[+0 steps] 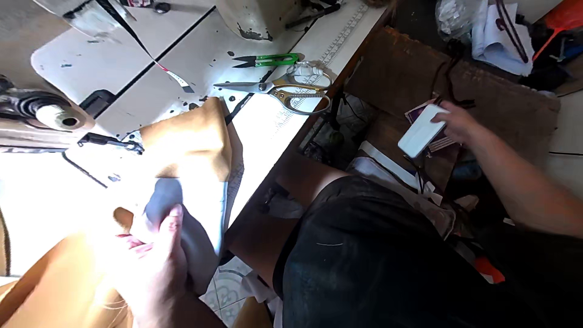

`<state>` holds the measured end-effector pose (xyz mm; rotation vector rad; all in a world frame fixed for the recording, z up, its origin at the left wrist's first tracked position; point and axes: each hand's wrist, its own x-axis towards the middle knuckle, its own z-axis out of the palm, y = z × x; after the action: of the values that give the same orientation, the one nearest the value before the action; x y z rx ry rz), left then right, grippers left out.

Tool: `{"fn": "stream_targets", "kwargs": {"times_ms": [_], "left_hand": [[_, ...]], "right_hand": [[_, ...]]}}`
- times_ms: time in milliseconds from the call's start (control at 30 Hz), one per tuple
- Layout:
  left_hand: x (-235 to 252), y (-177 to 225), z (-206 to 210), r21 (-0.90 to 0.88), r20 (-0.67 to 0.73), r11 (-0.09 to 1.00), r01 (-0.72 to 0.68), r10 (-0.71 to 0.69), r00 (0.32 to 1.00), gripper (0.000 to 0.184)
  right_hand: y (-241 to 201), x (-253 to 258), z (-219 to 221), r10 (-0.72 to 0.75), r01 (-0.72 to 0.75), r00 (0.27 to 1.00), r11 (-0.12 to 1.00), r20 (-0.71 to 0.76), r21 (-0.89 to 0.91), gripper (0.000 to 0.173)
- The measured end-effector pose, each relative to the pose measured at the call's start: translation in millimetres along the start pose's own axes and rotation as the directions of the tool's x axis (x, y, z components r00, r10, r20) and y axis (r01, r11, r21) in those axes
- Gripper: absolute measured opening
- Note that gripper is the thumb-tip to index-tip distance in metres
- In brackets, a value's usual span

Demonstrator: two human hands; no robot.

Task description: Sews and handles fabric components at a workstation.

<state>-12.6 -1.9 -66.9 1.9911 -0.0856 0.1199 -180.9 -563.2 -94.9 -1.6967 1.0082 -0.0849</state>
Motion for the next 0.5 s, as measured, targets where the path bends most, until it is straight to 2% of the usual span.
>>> {"fn": "stream_targets", "kwargs": {"times_ms": [67,133,233,367,433,500], "left_hand": [[0.6,1.8,1.1,-0.008,-0.006,1.000,-0.004,0.004,1.000,0.051],[0.9,2.6,1.5,-0.014,-0.002,1.000,-0.018,0.018,1.000,0.053],[0.1,5.4,2.6,-0.007,0.004,1.000,-0.004,0.004,1.000,0.053],[0.2,11.7,5.3,0.000,0.013,0.999,-0.045,0.045,0.999,0.044],[-1.1,16.0,5.7,0.006,-0.008,0.998,-0.057,0.057,0.998,0.035],[-2.2,17.2,5.8,-0.006,-0.003,0.998,-0.057,0.057,0.998,0.032]], "right_hand": [[-1.1,-2.6,-28.5,-0.063,0.068,0.998,0.972,-0.026,0.226,0.061],[14.1,-7.4,-46.8,-0.038,0.082,0.991,0.933,-0.132,0.351,0.057],[59.1,-19.3,-62.6,0.137,0.003,0.945,0.905,-0.297,0.426,0.048],[119.1,-43.5,-82.6,0.325,-0.063,0.833,0.860,-0.447,0.507,0.042],[117.7,-56.0,-99.3,0.364,0.011,0.771,0.812,-0.522,0.583,0.042],[107.3,-67.2,-125.1,0.354,0.151,0.717,0.762,-0.601,0.630,0.039]]}}
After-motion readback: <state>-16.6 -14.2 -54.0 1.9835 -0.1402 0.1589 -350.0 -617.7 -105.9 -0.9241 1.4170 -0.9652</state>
